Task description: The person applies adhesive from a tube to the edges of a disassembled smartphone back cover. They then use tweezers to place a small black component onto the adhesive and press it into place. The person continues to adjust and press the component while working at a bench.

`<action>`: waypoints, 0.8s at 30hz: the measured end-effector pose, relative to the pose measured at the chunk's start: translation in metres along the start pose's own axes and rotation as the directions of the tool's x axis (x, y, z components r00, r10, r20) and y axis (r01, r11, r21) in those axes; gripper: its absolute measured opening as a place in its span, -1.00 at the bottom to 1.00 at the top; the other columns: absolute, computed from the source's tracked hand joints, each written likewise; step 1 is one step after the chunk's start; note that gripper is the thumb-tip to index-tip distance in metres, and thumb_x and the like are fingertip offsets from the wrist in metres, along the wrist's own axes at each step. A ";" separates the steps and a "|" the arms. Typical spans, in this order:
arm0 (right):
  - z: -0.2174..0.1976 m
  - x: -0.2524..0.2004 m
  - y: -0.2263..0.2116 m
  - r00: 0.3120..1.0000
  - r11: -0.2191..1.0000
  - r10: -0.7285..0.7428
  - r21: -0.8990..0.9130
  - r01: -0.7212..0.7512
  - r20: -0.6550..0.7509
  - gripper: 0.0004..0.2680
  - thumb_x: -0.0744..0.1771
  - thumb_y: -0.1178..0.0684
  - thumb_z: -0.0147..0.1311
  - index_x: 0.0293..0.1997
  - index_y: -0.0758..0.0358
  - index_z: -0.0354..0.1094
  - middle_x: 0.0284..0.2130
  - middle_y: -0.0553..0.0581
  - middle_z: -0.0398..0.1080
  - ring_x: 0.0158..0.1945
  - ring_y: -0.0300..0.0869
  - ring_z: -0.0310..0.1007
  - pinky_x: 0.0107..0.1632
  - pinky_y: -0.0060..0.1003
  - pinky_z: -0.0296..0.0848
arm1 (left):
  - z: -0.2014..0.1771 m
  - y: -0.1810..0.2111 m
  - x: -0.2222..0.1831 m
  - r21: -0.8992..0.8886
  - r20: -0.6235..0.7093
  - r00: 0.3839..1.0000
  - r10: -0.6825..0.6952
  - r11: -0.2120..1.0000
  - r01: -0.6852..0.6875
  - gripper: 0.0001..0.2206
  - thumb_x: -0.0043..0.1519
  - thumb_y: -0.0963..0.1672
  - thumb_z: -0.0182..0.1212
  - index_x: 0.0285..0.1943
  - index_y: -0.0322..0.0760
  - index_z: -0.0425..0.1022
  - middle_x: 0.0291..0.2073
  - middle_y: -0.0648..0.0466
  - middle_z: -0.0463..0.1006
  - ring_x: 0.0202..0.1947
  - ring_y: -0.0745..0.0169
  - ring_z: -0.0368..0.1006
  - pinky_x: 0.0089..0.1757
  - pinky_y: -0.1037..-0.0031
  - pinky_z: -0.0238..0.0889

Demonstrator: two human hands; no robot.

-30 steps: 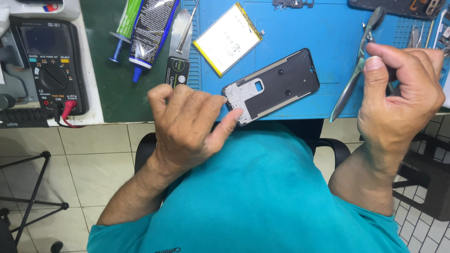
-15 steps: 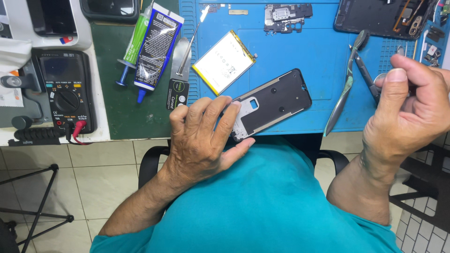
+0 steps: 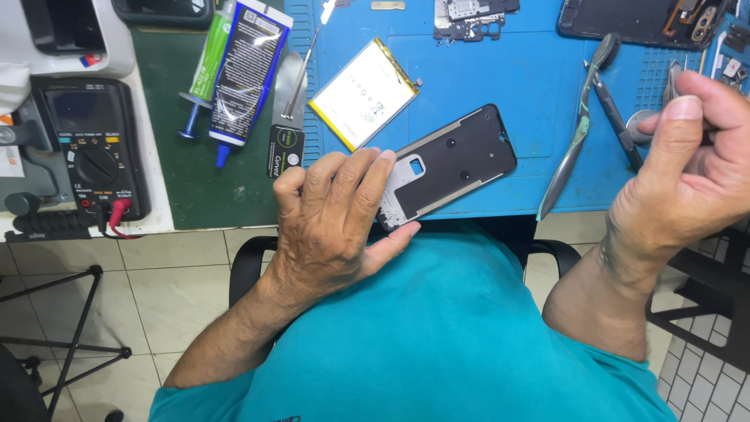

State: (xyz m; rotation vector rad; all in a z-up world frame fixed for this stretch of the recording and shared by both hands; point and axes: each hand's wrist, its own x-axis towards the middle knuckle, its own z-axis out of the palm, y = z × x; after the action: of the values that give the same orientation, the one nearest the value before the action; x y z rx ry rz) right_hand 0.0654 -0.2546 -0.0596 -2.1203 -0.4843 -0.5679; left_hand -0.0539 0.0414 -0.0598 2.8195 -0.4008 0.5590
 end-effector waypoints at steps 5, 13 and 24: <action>0.002 0.007 -0.006 0.999 0.999 -0.039 -0.024 0.039 0.006 -0.84 0.56 0.35 -0.08 0.13 0.84 0.32 -0.05 0.61 0.34 -0.31 0.18 0.42 -0.13 -0.07 0.44 | 0.000 -0.001 0.001 -0.003 0.000 1.000 0.015 1.000 -0.015 -0.36 0.28 0.22 0.33 0.25 -0.33 0.46 0.09 0.00 0.60 -0.01 0.03 0.52 -0.04 0.22 0.00; 0.004 0.007 -0.009 1.000 0.999 -0.023 -0.032 0.023 -0.006 -0.84 0.54 0.31 -0.03 0.11 0.80 0.38 -0.11 0.48 0.26 -0.33 0.13 0.44 -0.14 -0.08 0.46 | 0.003 0.000 -0.002 -0.001 -0.025 1.000 0.017 1.000 -0.017 -0.35 0.30 0.21 0.38 0.28 -0.32 0.44 0.09 0.00 0.63 0.01 0.05 0.52 -0.03 0.22 -0.01; 0.003 0.005 -0.001 0.999 0.999 -0.035 -0.024 0.036 0.025 -0.85 0.54 0.33 -0.03 0.11 0.79 0.38 -0.10 0.53 0.27 -0.33 0.14 0.44 -0.17 -0.07 0.49 | 0.002 0.000 -0.001 0.001 -0.058 0.998 0.040 0.999 -0.040 -0.42 0.33 0.19 0.34 0.24 -0.30 0.46 0.07 0.00 0.64 -0.01 0.07 0.53 -0.03 0.22 -0.01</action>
State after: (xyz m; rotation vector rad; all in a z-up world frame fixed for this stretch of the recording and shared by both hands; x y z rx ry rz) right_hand 0.0694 -0.2513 -0.0579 -2.1479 -0.5322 -0.5714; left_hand -0.0538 0.0411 -0.0623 2.7927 -0.4463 0.6477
